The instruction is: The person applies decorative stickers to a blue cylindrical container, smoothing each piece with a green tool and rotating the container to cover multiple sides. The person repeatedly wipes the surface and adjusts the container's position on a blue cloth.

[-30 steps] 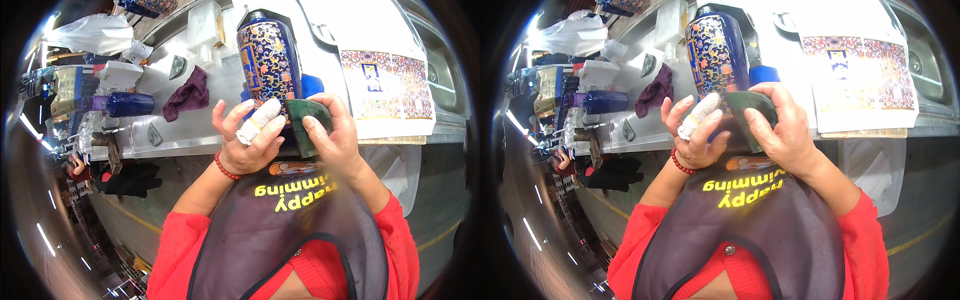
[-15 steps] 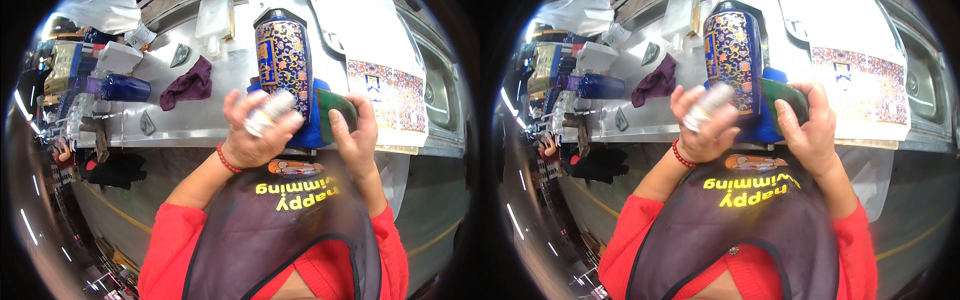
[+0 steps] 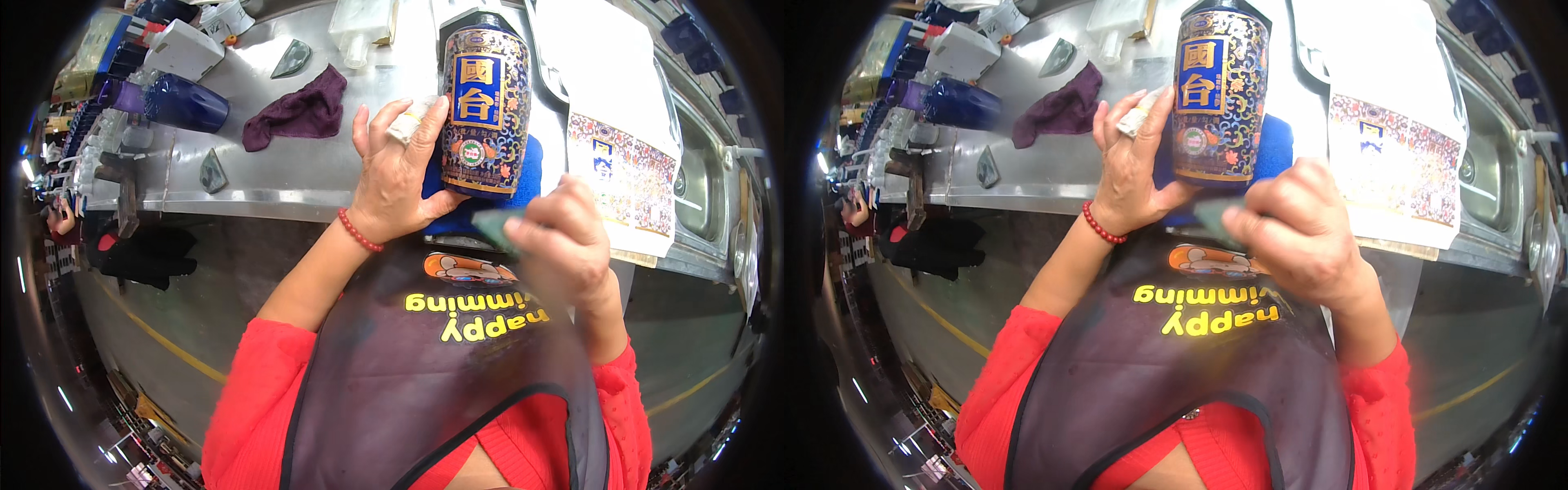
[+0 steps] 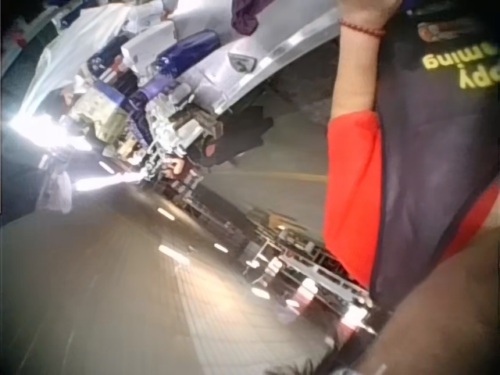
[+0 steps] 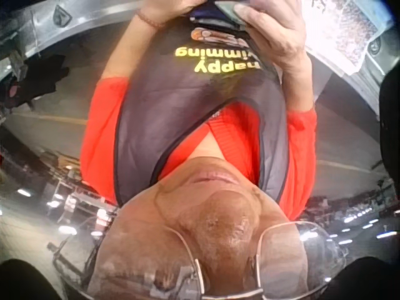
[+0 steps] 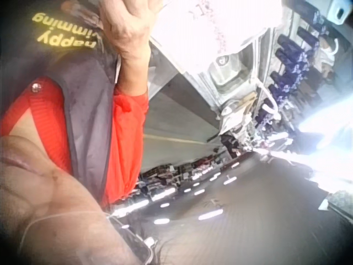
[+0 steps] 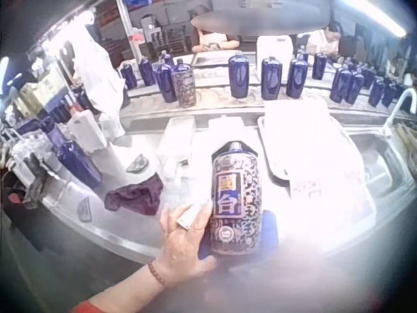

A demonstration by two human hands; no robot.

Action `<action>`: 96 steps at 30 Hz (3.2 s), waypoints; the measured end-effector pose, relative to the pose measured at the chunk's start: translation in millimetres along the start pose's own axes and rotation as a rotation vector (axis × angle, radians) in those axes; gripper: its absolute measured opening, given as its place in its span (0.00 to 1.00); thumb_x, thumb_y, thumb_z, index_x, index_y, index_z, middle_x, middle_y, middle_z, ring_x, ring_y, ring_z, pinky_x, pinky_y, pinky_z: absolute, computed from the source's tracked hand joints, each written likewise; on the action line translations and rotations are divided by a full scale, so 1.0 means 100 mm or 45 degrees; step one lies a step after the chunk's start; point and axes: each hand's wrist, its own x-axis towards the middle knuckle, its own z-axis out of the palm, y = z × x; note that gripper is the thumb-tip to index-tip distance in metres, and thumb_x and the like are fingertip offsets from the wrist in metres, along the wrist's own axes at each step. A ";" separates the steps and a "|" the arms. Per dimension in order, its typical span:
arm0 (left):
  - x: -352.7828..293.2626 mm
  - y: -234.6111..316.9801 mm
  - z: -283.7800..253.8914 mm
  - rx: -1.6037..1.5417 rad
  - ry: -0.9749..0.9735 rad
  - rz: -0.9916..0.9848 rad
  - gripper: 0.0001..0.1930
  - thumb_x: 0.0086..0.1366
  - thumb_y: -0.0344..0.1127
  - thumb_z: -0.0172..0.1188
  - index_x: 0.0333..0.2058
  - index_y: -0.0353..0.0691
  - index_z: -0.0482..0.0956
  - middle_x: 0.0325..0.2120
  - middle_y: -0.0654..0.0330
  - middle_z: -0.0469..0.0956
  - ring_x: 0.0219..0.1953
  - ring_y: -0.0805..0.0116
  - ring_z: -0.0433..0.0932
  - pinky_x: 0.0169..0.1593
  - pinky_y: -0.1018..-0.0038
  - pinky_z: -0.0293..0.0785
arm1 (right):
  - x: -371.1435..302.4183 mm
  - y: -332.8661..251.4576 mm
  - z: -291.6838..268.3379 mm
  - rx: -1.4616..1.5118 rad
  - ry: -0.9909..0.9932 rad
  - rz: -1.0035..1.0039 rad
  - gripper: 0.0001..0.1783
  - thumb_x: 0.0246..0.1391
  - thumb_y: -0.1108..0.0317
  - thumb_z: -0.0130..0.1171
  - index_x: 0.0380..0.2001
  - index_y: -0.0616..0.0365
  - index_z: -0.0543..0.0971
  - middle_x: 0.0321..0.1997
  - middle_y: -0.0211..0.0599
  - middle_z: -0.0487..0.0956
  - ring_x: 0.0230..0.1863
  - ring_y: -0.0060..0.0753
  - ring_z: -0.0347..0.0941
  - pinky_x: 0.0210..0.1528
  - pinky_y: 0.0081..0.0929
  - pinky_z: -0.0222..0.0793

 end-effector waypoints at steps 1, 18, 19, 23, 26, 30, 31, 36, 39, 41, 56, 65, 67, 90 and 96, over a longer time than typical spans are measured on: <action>0.00 -0.01 -0.01 -0.013 -0.022 -0.031 0.49 0.50 0.57 0.73 0.69 0.42 0.68 0.57 0.56 0.79 0.65 0.50 0.64 0.73 0.47 0.35 | 0.01 0.00 -0.01 -0.131 0.092 0.016 0.16 0.33 0.76 0.69 0.32 0.59 0.83 0.33 0.33 0.75 0.31 0.35 0.69 0.36 0.34 0.62; -0.14 -0.15 0.28 -0.680 -0.020 -0.161 0.45 0.71 0.67 0.51 0.74 0.39 0.55 0.66 0.49 0.66 0.65 0.53 0.62 0.70 0.57 0.49 | -0.06 0.04 0.01 0.092 -0.010 0.098 0.21 0.31 0.79 0.71 0.36 0.59 0.85 0.33 0.34 0.77 0.29 0.35 0.67 0.34 0.34 0.61; -0.15 -0.16 0.29 -0.720 -0.020 -0.169 0.45 0.71 0.67 0.51 0.74 0.39 0.55 0.66 0.50 0.66 0.66 0.53 0.62 0.71 0.57 0.49 | -0.06 0.03 0.00 0.203 -0.067 0.071 0.21 0.30 0.79 0.71 0.36 0.59 0.85 0.33 0.33 0.77 0.29 0.35 0.67 0.33 0.34 0.61; -0.16 -0.22 0.30 -0.805 -0.049 -0.146 0.48 0.69 0.69 0.53 0.74 0.40 0.55 0.66 0.50 0.66 0.66 0.51 0.61 0.72 0.54 0.46 | 0.00 0.05 0.05 -0.161 0.134 0.063 0.21 0.29 0.76 0.71 0.35 0.59 0.85 0.32 0.32 0.75 0.29 0.35 0.67 0.33 0.34 0.60; -0.15 -0.24 0.22 -0.531 -0.079 -0.060 0.52 0.62 0.73 0.56 0.73 0.40 0.57 0.63 0.50 0.69 0.68 0.49 0.60 0.71 0.44 0.41 | 0.01 0.00 0.04 0.065 -0.076 0.045 0.23 0.26 0.77 0.71 0.35 0.60 0.84 0.32 0.33 0.75 0.28 0.36 0.66 0.33 0.35 0.59; -0.08 -0.22 0.01 0.090 -0.082 0.116 0.54 0.54 0.76 0.60 0.70 0.42 0.64 0.56 0.50 0.76 0.68 0.48 0.59 0.70 0.36 0.36 | 0.02 0.01 0.07 -0.021 0.106 0.068 0.25 0.25 0.79 0.70 0.36 0.60 0.84 0.32 0.34 0.74 0.28 0.37 0.65 0.32 0.35 0.59; -0.04 -0.21 -0.04 0.241 -0.068 0.147 0.54 0.52 0.76 0.60 0.69 0.43 0.67 0.54 0.51 0.78 0.68 0.48 0.60 0.70 0.36 0.36 | 0.02 0.02 0.07 -0.183 0.133 0.097 0.25 0.24 0.79 0.70 0.36 0.60 0.84 0.32 0.34 0.74 0.28 0.37 0.65 0.32 0.35 0.59; 0.06 -0.03 -0.18 0.255 -0.024 0.134 0.48 0.56 0.75 0.59 0.66 0.45 0.72 0.54 0.62 0.82 0.68 0.53 0.61 0.72 0.42 0.32 | -0.02 0.00 0.07 0.140 0.017 -0.004 0.22 0.29 0.81 0.70 0.36 0.60 0.85 0.32 0.34 0.74 0.27 0.36 0.66 0.31 0.34 0.60; 0.10 0.01 -0.20 0.179 -0.008 0.105 0.48 0.55 0.73 0.62 0.66 0.46 0.72 0.54 0.64 0.82 0.67 0.55 0.62 0.72 0.42 0.31 | -0.04 0.03 0.07 -0.083 0.023 0.067 0.22 0.31 0.81 0.70 0.38 0.60 0.85 0.31 0.33 0.74 0.27 0.36 0.66 0.30 0.34 0.59; 0.10 0.01 -0.21 0.224 0.000 0.147 0.47 0.55 0.73 0.63 0.66 0.46 0.73 0.54 0.64 0.82 0.67 0.56 0.62 0.72 0.43 0.32 | -0.04 0.03 0.07 0.022 0.012 0.027 0.23 0.31 0.80 0.71 0.39 0.59 0.85 0.32 0.33 0.75 0.28 0.36 0.67 0.32 0.36 0.60; -0.16 -0.08 0.26 -0.690 0.016 -0.167 0.44 0.70 0.62 0.58 0.74 0.42 0.55 0.66 0.47 0.66 0.65 0.48 0.62 0.70 0.54 0.48 | -0.01 -0.01 0.07 -0.235 -0.056 -0.009 0.22 0.32 0.77 0.71 0.38 0.56 0.85 0.32 0.30 0.74 0.30 0.33 0.68 0.38 0.37 0.61; -0.15 -0.09 0.17 -1.064 -0.055 -0.437 0.45 0.69 0.62 0.58 0.73 0.38 0.54 0.66 0.43 0.66 0.66 0.47 0.63 0.70 0.56 0.53 | 0.07 -0.02 0.02 0.087 -0.171 0.011 0.23 0.32 0.77 0.72 0.39 0.56 0.84 0.32 0.31 0.76 0.31 0.32 0.69 0.42 0.36 0.63; -0.15 -0.06 0.20 -1.091 -0.029 -0.523 0.45 0.69 0.63 0.57 0.72 0.36 0.56 0.63 0.43 0.68 0.64 0.47 0.66 0.68 0.56 0.56 | 0.03 0.01 0.03 0.278 0.060 0.299 0.20 0.39 0.80 0.72 0.41 0.61 0.83 0.32 0.37 0.78 0.32 0.35 0.72 0.40 0.33 0.66; 0.00 0.33 0.01 -0.099 -0.113 -0.099 0.51 0.68 0.74 0.39 0.73 0.33 0.56 0.71 0.43 0.59 0.75 0.36 0.45 0.70 0.34 0.34 | -0.06 0.03 0.17 0.468 0.204 1.008 0.09 0.61 0.71 0.66 0.39 0.63 0.78 0.34 0.31 0.78 0.35 0.23 0.72 0.39 0.22 0.68; 0.18 0.24 -0.06 -0.461 -0.206 -0.296 0.55 0.66 0.73 0.46 0.74 0.31 0.49 0.70 0.36 0.58 0.73 0.36 0.53 0.71 0.34 0.38 | -0.06 0.03 0.20 0.470 0.254 1.039 0.13 0.62 0.64 0.66 0.39 0.63 0.77 0.32 0.33 0.78 0.34 0.24 0.73 0.38 0.23 0.68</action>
